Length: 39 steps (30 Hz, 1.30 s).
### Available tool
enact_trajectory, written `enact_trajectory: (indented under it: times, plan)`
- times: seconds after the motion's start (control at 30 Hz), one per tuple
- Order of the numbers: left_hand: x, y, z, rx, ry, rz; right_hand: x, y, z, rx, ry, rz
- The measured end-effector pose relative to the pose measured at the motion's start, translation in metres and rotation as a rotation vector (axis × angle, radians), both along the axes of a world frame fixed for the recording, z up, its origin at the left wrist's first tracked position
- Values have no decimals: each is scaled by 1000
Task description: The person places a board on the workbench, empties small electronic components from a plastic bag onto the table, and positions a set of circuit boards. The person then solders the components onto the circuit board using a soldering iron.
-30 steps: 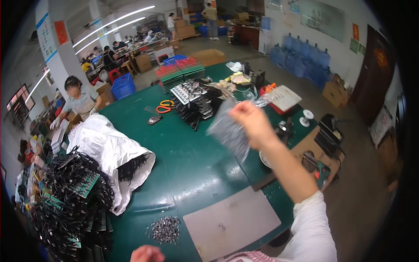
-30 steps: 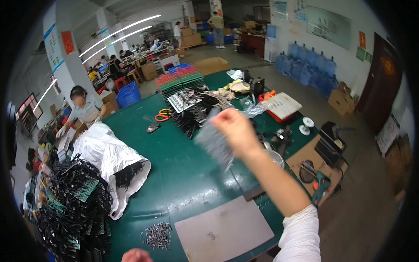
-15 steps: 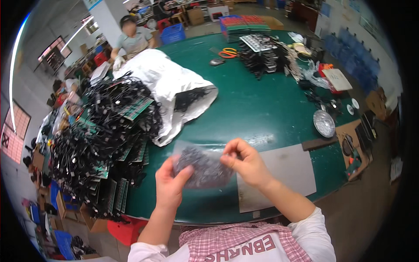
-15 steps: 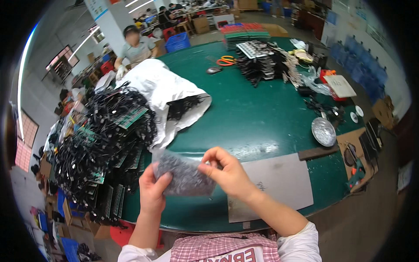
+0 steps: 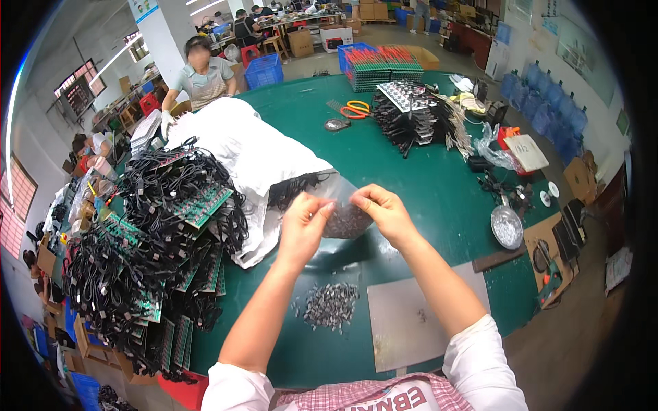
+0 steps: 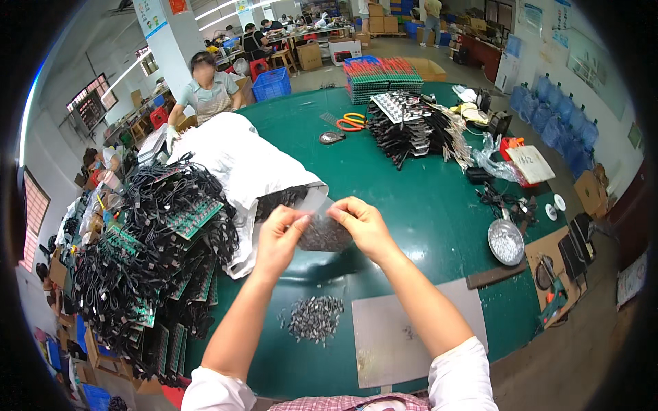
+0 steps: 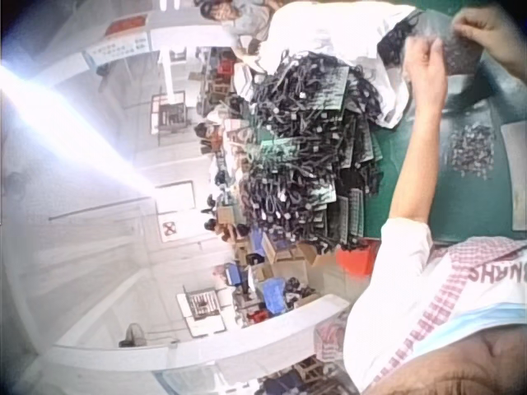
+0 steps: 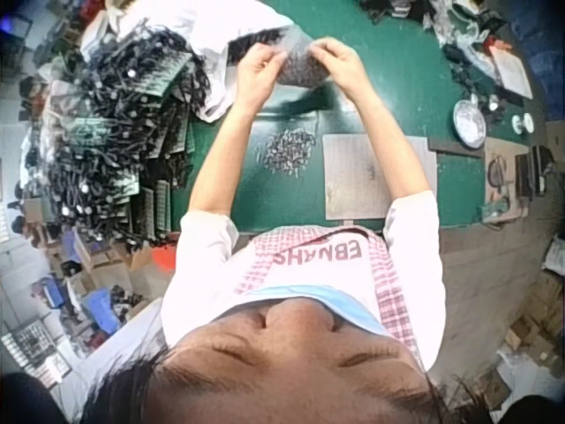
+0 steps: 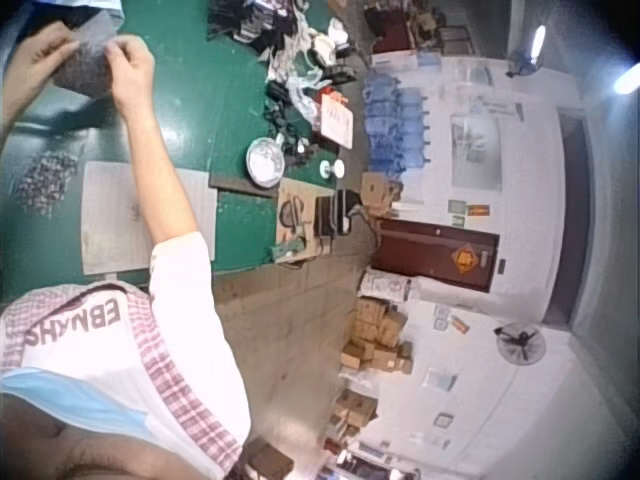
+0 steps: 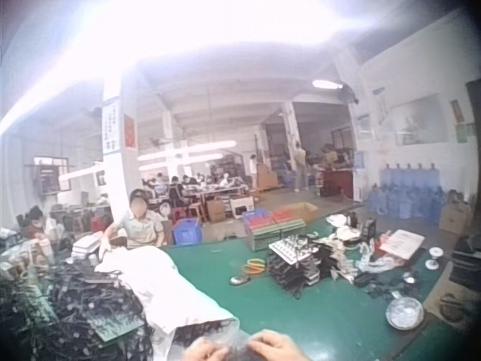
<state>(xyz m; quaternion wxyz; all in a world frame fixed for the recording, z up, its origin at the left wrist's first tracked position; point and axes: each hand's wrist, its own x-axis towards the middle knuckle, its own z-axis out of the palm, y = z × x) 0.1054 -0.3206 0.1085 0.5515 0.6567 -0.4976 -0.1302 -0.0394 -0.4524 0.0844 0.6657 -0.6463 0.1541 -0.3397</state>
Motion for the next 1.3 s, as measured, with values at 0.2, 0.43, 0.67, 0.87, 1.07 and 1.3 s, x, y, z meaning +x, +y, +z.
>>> enact_trajectory:
  times: [0.2, 0.43, 0.67, 0.87, 1.07, 1.3]
  plan:
    - [15, -34, -36, -1, 561, -102, 8, -19, -12, -449, 134, -543]
    - [22, -51, -46, -105, 785, -132, 8, -22, 0, -409, 230, -139]
    - [25, -47, -50, -156, 953, -165, 23, -13, -11, -708, 267, -103]
    - [14, -33, -50, 43, 194, -173, 16, -19, -18, -224, 125, -155]
    - [1, -47, -51, -152, 71, -36, 7, -17, -11, -326, 136, -129]
    - [-4, -59, -47, -137, 418, -104, 3, -21, -6, -450, 207, -209]
